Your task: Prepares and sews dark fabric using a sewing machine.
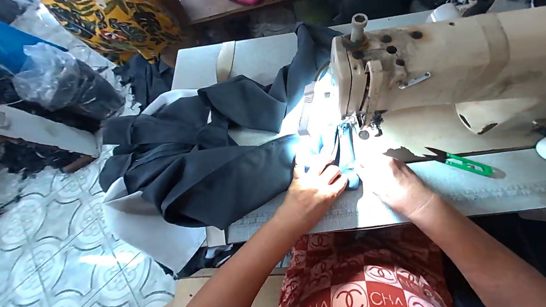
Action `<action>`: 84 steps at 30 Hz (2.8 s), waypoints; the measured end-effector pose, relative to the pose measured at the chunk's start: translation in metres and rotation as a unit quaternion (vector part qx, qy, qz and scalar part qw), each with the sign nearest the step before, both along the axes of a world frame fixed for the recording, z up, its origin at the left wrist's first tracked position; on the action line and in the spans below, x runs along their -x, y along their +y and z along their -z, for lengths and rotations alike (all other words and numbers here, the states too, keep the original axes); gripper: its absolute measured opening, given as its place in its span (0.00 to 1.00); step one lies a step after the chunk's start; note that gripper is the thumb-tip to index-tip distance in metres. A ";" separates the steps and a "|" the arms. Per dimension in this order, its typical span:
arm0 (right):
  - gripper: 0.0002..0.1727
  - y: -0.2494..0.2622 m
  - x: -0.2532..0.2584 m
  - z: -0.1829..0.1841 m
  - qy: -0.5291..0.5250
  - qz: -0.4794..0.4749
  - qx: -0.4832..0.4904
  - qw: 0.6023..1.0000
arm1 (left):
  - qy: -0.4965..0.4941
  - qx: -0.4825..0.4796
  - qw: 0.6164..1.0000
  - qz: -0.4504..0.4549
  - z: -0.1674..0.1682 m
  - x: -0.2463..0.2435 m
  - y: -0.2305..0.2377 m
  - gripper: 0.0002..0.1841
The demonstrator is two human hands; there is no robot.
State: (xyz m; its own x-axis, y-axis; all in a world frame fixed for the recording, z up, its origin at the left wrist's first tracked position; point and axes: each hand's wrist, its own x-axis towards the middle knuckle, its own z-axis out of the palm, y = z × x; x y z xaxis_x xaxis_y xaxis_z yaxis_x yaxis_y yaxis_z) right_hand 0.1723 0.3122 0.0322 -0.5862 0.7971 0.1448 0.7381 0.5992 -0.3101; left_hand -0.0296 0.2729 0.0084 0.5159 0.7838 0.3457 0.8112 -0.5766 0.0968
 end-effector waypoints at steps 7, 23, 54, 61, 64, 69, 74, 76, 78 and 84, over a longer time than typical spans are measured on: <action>0.17 0.006 0.009 -0.045 -0.174 0.056 0.181 0.966 | 0.002 -0.011 1.000 -0.002 0.001 -0.001 0.000 0.13; 0.11 0.001 -0.014 0.027 0.144 -0.159 -0.048 0.976 | -0.031 -0.029 0.999 0.011 0.012 0.004 0.003 0.12; 0.14 -0.034 0.005 0.052 0.127 0.080 -0.149 0.977 | -0.038 -0.016 0.998 0.054 0.006 0.013 0.030 0.14; 0.14 -0.034 0.006 0.051 0.125 0.080 -0.146 0.978 | -0.009 -0.018 0.998 0.052 0.004 0.009 0.031 0.14; 0.14 -0.030 0.006 0.049 0.120 0.084 -0.135 0.980 | 0.000 -0.009 0.999 0.048 0.001 0.009 0.034 0.14; 0.11 -0.006 0.012 0.039 0.146 0.096 -0.103 0.979 | -0.026 -0.005 0.998 0.056 -0.003 0.011 0.056 0.12; 0.08 0.010 0.016 0.044 0.156 0.090 -0.120 0.976 | -0.008 -0.004 0.999 0.043 -0.005 0.011 0.069 0.13; 0.09 0.010 0.015 0.047 0.153 0.086 -0.120 0.977 | -0.010 -0.011 0.999 0.045 -0.005 0.013 0.068 0.13; 0.10 0.005 0.016 0.046 0.146 0.092 -0.118 0.978 | -0.004 -0.026 0.999 0.048 -0.005 0.014 0.065 0.12; 0.16 -0.010 0.017 0.049 0.106 0.106 -0.131 0.980 | 0.015 -0.032 0.999 0.020 -0.003 0.018 0.054 0.12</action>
